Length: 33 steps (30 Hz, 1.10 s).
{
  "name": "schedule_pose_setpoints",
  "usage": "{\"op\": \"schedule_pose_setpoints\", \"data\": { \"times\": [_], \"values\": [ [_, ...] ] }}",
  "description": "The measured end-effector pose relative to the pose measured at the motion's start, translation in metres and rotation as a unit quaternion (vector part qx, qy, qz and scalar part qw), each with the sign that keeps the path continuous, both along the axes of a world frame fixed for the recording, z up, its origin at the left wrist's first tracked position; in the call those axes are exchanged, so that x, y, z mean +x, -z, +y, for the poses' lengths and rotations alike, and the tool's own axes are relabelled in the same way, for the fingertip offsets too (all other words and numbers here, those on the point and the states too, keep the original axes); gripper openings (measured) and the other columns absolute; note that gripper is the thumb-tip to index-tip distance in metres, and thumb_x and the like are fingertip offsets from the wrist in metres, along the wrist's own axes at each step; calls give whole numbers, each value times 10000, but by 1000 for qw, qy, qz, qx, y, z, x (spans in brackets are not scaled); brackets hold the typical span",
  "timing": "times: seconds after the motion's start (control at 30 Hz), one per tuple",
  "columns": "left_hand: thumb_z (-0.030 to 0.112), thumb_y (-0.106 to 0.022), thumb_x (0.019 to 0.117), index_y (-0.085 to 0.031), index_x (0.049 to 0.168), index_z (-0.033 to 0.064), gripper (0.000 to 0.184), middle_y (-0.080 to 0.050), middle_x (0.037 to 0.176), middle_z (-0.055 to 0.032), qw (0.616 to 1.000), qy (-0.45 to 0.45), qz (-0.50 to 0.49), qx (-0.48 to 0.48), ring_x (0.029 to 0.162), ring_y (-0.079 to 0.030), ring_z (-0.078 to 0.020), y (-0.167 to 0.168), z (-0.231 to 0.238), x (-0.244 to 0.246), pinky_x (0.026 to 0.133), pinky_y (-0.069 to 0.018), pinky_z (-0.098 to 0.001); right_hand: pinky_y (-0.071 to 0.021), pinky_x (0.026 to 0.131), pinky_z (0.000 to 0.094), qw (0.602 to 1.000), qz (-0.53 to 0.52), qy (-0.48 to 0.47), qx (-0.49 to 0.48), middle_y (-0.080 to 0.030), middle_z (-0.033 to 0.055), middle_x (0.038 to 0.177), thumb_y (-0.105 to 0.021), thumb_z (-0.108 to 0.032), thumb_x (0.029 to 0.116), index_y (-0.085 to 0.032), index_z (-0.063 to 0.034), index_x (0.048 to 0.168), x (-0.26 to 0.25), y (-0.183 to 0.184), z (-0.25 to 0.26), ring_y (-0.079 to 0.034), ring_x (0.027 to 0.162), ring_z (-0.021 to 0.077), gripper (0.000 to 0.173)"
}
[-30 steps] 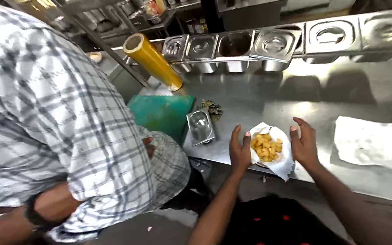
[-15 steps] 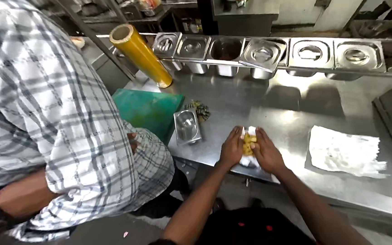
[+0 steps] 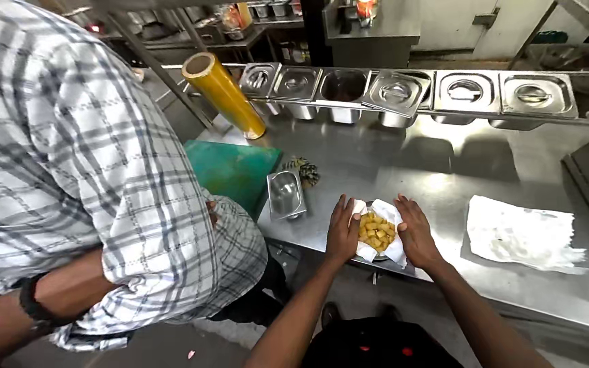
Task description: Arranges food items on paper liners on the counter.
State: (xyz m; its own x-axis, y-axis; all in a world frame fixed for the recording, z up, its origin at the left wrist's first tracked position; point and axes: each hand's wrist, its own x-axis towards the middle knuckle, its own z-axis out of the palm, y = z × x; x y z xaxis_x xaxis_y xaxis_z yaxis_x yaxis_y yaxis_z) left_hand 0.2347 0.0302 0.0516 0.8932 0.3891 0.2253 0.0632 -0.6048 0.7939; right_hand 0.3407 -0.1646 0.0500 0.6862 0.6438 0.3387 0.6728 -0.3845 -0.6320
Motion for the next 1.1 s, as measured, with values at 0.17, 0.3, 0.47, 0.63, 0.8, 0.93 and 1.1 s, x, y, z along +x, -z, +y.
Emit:
{"op": "schedule_pose_setpoints", "data": {
  "times": [0.17,0.3,0.47,0.63,0.8,0.93,1.1],
  "values": [
    [579,-260,1066,-478,1541,137,684,-386,1643,-41,975,95,-13,201,1551,-270,-287,-4,-3,3,1231,-217,-606,-255,1201,619,992,-97,-32,-81,-377,101,1638,-88,-676,1011,-434,-88,1553,0,-2,16,-290,1534,338,871],
    [504,-309,1060,-476,1539,95,651,-415,1624,-71,966,119,36,225,1517,-339,-309,3,16,25,1221,-289,-541,-312,1200,566,987,-67,-46,-136,-394,143,1622,-193,-615,1024,-429,-47,1552,28,8,32,-381,1489,349,810],
    [470,-429,1034,-454,1547,76,647,-373,1636,-131,976,88,31,196,1474,-400,-330,7,11,20,1177,-386,-510,-366,1182,536,990,-31,-19,-134,-358,122,1644,-243,-611,1026,-389,-89,1582,15,7,28,-410,1474,313,777],
    [557,-302,1065,-387,1573,44,727,-330,1654,-156,979,127,35,158,1516,-328,-344,-1,23,29,1230,-287,-537,-350,1172,583,995,55,-45,-72,-336,140,1652,-176,-589,1057,-392,-72,1577,27,7,31,-395,1478,353,764],
    [563,-208,1068,-328,1595,31,758,-237,1689,-159,996,17,-82,-11,1575,-190,-286,-1,30,9,1280,-192,-508,-197,1276,518,990,99,30,92,-271,161,1673,-90,-606,1046,-326,-1,1580,32,-5,-10,-221,1563,281,841],
    [610,-214,1069,-342,1582,20,792,-267,1676,-159,985,-74,-131,-86,1552,-263,-263,15,14,-40,1257,-279,-468,-213,1143,758,969,-44,239,-34,-290,290,1626,-538,-598,950,-396,-2,1544,41,-13,-93,-259,1482,545,853],
    [692,-311,1022,-416,1501,-35,877,-373,1583,-233,973,-138,-116,-143,1399,-469,-292,49,-25,-95,1057,-507,-443,-68,1068,885,864,110,466,-156,99,326,1667,-831,-737,599,-73,-64,1646,71,9,-173,18,1491,635,1457]
  ]
}}
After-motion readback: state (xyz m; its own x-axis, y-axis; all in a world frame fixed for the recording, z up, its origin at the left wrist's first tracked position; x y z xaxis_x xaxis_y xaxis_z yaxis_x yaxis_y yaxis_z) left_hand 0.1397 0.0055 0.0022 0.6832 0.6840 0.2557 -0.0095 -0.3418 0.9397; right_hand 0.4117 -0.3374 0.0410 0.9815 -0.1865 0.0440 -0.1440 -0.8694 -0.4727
